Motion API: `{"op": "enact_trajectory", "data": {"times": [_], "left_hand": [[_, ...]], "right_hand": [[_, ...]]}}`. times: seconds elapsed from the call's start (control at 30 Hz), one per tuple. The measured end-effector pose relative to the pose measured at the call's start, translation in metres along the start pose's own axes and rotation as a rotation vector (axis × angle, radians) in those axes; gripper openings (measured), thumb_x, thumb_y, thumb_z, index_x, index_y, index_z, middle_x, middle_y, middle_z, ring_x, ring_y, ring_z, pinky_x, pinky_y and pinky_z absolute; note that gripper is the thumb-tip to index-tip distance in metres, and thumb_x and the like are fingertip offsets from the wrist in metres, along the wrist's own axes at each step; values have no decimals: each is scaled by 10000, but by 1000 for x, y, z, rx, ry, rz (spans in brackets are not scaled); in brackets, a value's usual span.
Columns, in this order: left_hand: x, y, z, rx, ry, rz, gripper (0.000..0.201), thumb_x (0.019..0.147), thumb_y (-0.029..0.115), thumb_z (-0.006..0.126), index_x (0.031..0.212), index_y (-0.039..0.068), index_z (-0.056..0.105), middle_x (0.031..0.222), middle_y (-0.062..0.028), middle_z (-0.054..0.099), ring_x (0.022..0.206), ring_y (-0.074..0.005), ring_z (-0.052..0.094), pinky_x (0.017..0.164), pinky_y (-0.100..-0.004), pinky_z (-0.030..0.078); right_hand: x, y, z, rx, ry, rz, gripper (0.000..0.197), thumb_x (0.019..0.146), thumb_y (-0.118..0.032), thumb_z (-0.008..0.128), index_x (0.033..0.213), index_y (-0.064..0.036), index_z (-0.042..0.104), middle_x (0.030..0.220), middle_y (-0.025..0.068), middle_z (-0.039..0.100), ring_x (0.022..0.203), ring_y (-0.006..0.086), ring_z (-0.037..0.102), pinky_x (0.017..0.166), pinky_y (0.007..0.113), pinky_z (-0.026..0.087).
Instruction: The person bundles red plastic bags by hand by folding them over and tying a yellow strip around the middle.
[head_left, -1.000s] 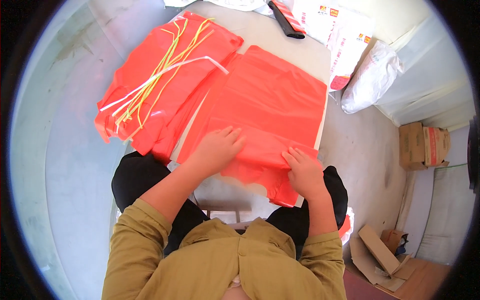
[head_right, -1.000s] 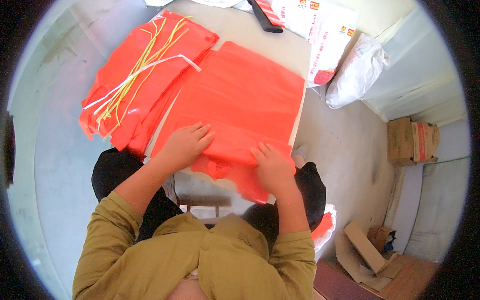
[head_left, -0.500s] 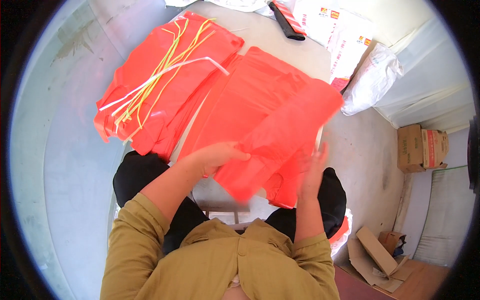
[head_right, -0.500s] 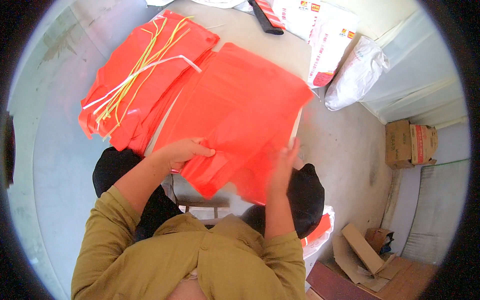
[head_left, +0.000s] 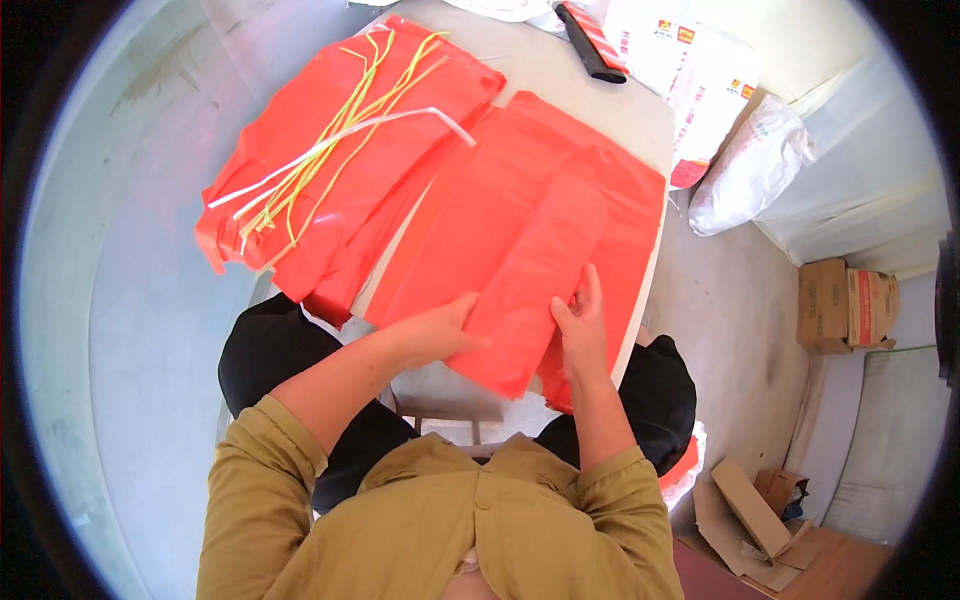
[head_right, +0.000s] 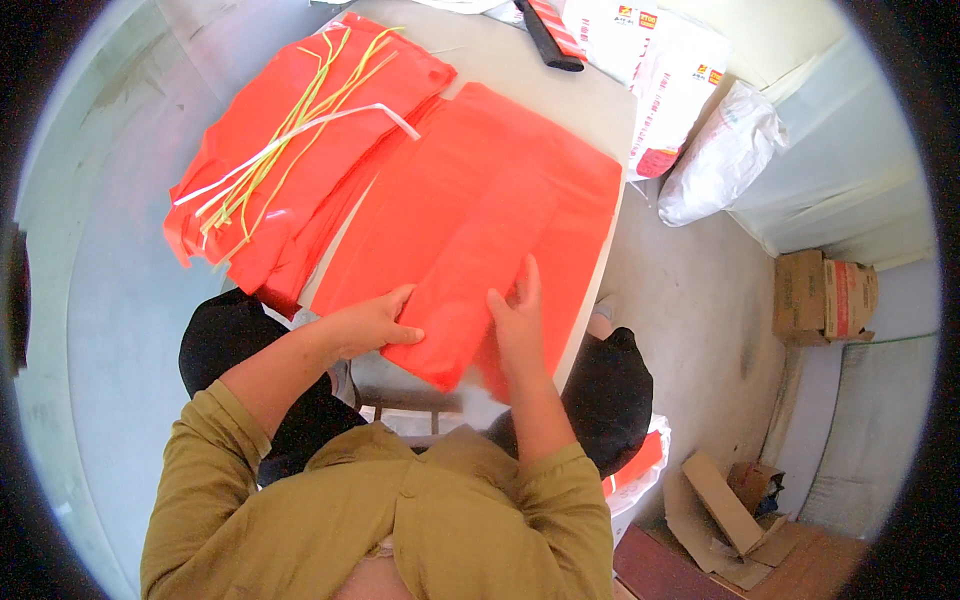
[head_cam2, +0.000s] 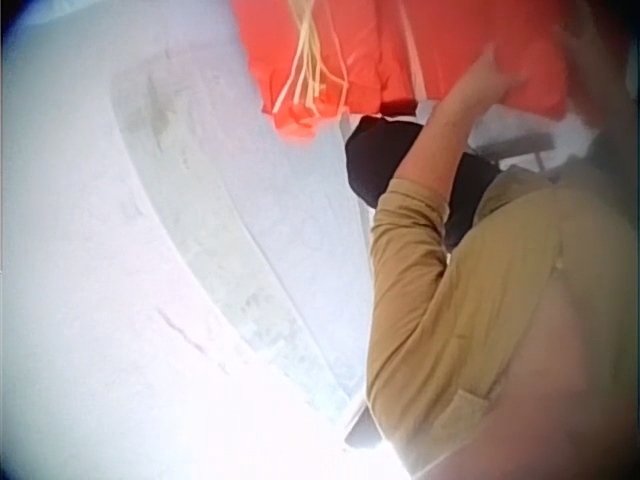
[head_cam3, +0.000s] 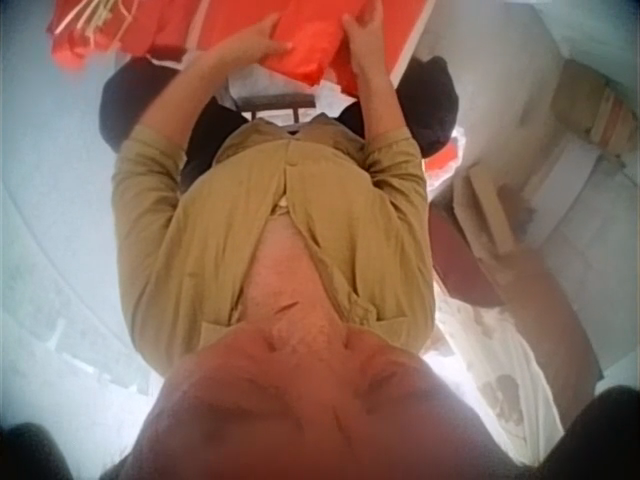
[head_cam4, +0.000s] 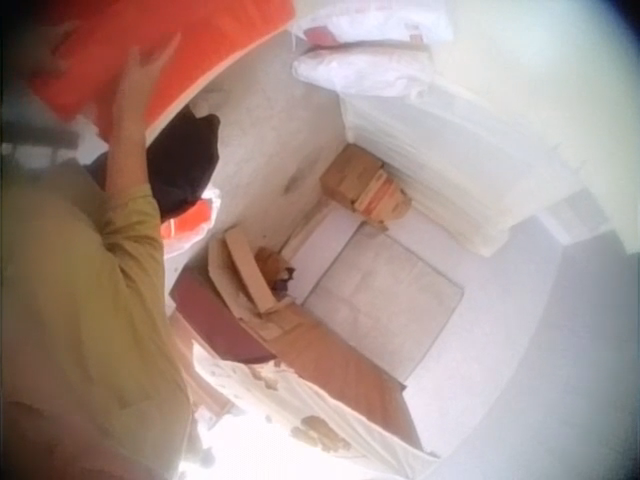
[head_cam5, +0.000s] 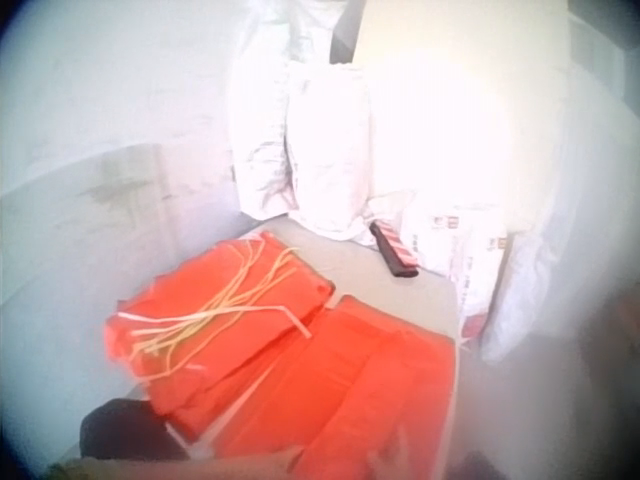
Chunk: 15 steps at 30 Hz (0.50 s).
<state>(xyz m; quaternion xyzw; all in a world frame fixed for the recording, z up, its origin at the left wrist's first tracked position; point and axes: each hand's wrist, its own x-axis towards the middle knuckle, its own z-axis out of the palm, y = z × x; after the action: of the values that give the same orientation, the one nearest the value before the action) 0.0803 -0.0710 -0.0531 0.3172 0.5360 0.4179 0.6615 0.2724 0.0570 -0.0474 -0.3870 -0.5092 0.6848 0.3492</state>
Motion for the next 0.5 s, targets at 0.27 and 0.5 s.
{"op": "enact_trajectory", "data": {"times": [0.27, 0.5], "left_hand": [[-29, 16, -1, 520, 124, -118, 765, 927, 206, 681, 1485, -37, 218, 949, -155, 697, 690, -229, 683, 671, -348, 550], [-46, 33, 6, 836, 197, 33, 767, 870, 214, 722, 1488, 43, 301, 909, -148, 682, 808, -296, 684, 740, -400, 541]], "right_hand": [[11, 4, 5, -383, -62, -105, 629, 933, -38, 613, 1510, -28, 361, 1379, 158, 499, 1164, 193, 541, 947, 311, 482], [-13, 5, 11, -626, -27, -99, 501, 884, -53, 673, 1366, -16, 540, 1156, 134, 612, 999, 201, 611, 836, 315, 510]]}}
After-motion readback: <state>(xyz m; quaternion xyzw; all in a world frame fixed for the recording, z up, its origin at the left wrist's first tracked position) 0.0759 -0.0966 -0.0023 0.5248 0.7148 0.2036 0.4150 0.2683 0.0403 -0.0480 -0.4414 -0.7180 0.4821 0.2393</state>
